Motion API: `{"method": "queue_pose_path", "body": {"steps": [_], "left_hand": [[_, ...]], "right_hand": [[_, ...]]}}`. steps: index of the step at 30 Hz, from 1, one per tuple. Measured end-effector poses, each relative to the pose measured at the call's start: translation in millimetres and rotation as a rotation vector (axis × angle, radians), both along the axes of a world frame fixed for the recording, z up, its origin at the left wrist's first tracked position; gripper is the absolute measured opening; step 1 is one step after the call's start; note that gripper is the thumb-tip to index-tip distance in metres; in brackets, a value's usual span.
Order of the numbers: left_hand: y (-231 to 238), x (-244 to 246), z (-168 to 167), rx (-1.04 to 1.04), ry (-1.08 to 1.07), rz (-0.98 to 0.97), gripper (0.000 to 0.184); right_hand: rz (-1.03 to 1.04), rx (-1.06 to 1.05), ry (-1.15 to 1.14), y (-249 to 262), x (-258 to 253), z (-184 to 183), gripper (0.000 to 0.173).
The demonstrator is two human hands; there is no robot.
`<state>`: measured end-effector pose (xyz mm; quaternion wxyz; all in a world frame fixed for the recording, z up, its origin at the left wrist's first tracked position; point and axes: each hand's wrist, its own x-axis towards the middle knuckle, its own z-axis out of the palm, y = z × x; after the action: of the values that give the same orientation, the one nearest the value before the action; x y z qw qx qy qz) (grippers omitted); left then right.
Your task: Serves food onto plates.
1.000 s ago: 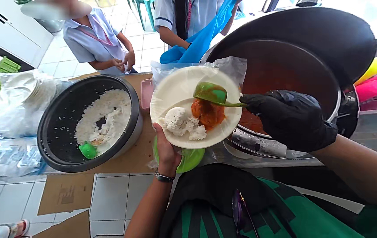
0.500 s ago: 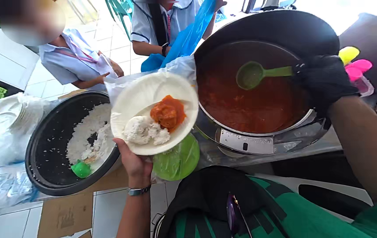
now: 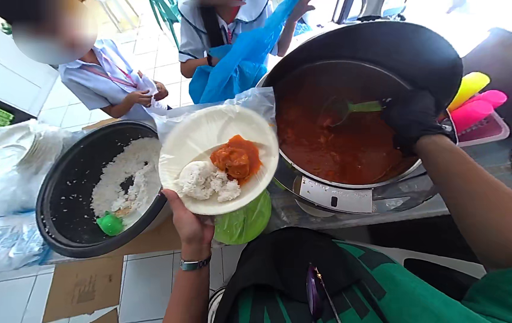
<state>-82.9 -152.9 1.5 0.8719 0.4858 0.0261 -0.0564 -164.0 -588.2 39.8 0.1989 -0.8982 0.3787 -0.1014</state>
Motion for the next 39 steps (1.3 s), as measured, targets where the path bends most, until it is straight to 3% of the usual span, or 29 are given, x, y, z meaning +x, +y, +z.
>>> {"method": "queue_pose_path", "body": {"steps": [3, 4, 5, 8, 12, 14, 16, 18, 19, 21, 25, 28, 30, 33, 35, 39], "left_hand": [[-6, -6, 0, 0.002, 0.052, -0.013, 0.066], [-9, -8, 1, -0.001, 0.069, -0.016, 0.066], [-12, -9, 1, -0.009, 0.077, -0.029, 0.067], [-20, -10, -1, -0.023, 0.092, -0.068, 0.066], [-33, -12, 1, -0.022, 0.114, -0.1, 0.067], [-35, -14, 2, -0.018, 0.12, -0.117, 0.067], [-34, -15, 2, -0.027, 0.113, -0.132, 0.067], [-30, -15, 0, -0.034, 0.102, -0.142, 0.066], [-28, -14, -1, -0.037, 0.099, -0.144, 0.065], [-24, -14, -2, -0.044, 0.105, -0.135, 0.066], [-15, -11, -2, -0.068, 0.117, -0.128, 0.067], [-6, -1, 3, -0.103, 0.111, -0.102, 0.067], [1, 11, 9, -0.12, 0.083, -0.078, 0.067], [9, 38, 15, -0.083, 0.038, -0.012, 0.066], [11, 59, 19, -0.062, 0.004, 0.029, 0.067], [7, 110, 14, -0.069, -0.094, 0.009, 0.07]], "right_hand": [[0.149, -0.23, 0.116, 3, -18, 24, 0.03], [0.174, -0.236, 0.048, 10, -22, 33, 0.029], [0.148, -0.149, -0.101, 20, -25, 41, 0.025], [0.076, 0.407, -0.547, 48, -19, 58, 0.004], [0.252, 0.569, -0.579, 109, -10, 78, 0.009], [0.532, 0.483, -0.658, 130, -7, 67, 0.013], [0.804, 0.192, -0.724, 142, -3, 53, 0.017], [0.919, -0.135, -0.739, 150, -2, 53, 0.024], [0.926, -0.201, -0.753, 153, -2, 53, 0.025], [0.853, 0.003, -0.802, 156, 1, 51, 0.023], [0.26, 0.943, -0.649, 155, 13, 63, 0.017], [0.048, 1.22, -0.588, 134, 8, 61, 0.017], [0.012, 1.264, -0.64, 112, -8, 48, 0.023], [-0.083, 1.009, -0.755, 86, -41, 24, 0.019], [-0.135, 0.594, -0.74, 80, -64, 7, 0.017], [0.055, -0.132, -0.572, 93, -101, -32, 0.033]]}}
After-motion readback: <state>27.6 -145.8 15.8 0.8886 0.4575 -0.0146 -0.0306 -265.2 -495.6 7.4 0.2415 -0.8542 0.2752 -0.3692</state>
